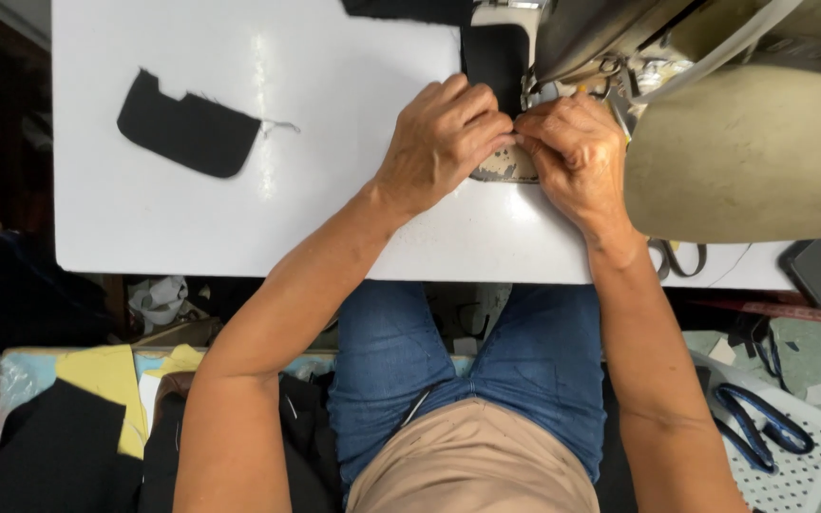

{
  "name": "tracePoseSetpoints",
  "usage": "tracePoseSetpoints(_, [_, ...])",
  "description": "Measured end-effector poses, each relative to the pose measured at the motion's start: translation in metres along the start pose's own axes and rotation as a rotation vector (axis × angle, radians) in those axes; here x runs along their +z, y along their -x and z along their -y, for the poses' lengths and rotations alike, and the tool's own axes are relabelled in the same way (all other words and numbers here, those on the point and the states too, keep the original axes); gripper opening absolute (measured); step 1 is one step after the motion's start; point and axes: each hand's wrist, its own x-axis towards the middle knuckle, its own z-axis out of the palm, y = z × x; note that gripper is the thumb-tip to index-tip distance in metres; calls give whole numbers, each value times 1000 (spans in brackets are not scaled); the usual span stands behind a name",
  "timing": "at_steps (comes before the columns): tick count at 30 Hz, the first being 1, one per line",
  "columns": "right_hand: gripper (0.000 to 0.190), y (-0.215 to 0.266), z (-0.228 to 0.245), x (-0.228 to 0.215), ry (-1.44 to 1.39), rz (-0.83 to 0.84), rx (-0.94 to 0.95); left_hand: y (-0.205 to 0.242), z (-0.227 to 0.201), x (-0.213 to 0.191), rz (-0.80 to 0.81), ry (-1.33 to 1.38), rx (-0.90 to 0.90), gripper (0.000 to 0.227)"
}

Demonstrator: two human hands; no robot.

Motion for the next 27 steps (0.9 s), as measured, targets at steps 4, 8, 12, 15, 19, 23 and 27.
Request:
tracePoseSetpoints(4, [7, -3, -6, 4, -57, -89, -38, -3, 2, 0, -30, 12, 29, 23])
tracePoseSetpoints(8, [4, 4, -17, 10, -110, -128, -70, 6, 5, 8, -11, 40, 5, 10])
tracePoseSetpoints(12, [3, 5, -19, 9, -123, -118, -69, 4, 3, 5, 6, -57, -20, 7])
tracePoseSetpoints(15, [3, 3, -17, 8, -117, -104, -79, 8, 3, 10, -6, -80, -4, 11])
tracePoseSetpoints(19, [3, 3, -17, 10, -89, -94, -77, 12, 4, 15, 8, -99, 4, 11])
tracePoseSetpoints(23, [4, 1, -11, 9, -63, -106, -85, 14, 2, 17, 22, -96, -5, 14])
tracePoseSetpoints(27, [6, -2, -8, 5, -72, -94, -95, 14, 3, 21, 13, -92, 25, 17])
